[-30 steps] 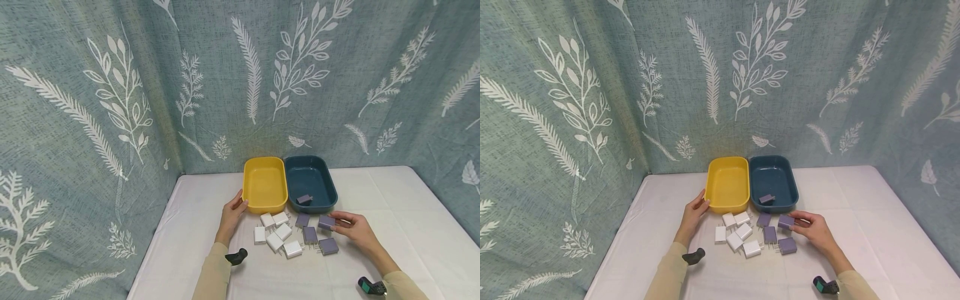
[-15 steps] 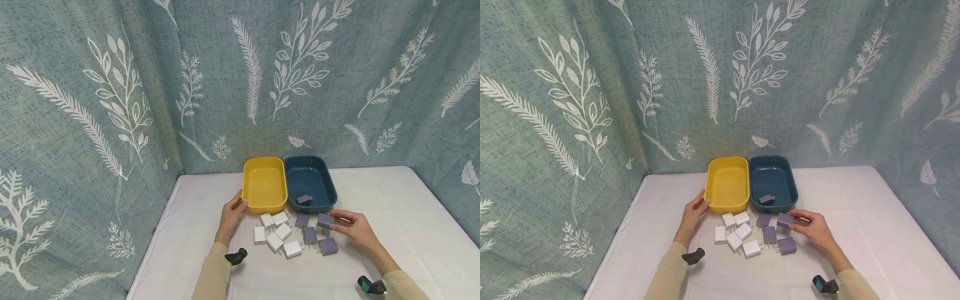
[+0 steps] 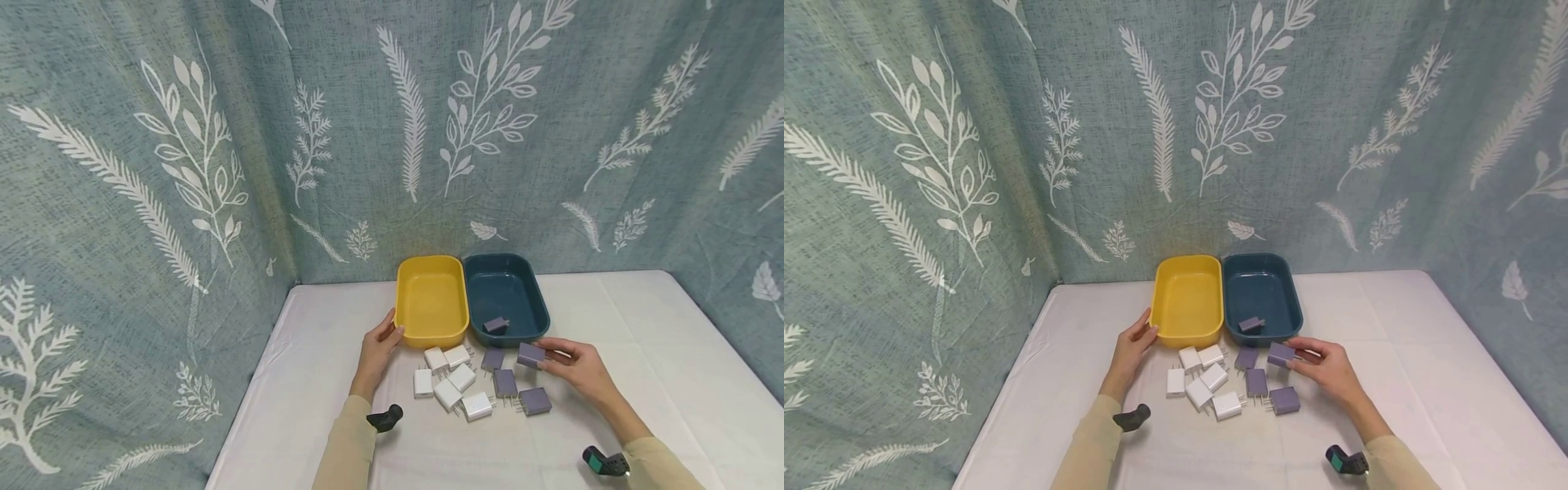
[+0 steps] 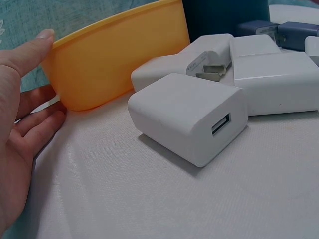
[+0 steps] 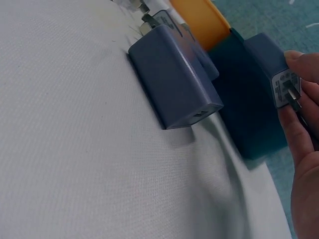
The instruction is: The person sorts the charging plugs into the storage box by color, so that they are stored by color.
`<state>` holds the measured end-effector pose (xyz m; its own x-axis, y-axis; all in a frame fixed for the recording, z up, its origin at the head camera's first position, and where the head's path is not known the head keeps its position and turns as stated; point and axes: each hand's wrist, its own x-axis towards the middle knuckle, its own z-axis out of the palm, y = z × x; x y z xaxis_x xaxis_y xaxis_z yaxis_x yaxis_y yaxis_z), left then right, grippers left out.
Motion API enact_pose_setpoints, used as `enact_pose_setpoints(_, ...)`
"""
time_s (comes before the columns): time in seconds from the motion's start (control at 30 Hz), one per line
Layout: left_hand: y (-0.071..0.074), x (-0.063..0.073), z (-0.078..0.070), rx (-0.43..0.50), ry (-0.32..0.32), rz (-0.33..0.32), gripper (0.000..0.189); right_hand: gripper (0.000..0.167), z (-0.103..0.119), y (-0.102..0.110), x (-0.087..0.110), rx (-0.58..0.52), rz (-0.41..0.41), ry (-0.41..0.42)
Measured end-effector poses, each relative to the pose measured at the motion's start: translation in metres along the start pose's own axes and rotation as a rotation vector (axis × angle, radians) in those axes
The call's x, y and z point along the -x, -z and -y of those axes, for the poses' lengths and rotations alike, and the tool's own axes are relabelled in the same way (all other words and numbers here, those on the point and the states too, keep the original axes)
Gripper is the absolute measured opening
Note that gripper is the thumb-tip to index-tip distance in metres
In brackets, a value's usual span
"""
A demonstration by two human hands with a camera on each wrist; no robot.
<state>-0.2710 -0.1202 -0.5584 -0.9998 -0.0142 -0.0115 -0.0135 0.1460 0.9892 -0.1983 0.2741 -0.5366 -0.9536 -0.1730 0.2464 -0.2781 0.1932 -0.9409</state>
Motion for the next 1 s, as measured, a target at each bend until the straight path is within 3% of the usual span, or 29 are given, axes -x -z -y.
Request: enact_pose_setpoints(1.0, 0.001, 0.001, 0.000, 0.008, -0.002, -0.005, 0.059, 0.043, 0.006, -0.002, -0.013, 0.016, -0.109, -0.004)
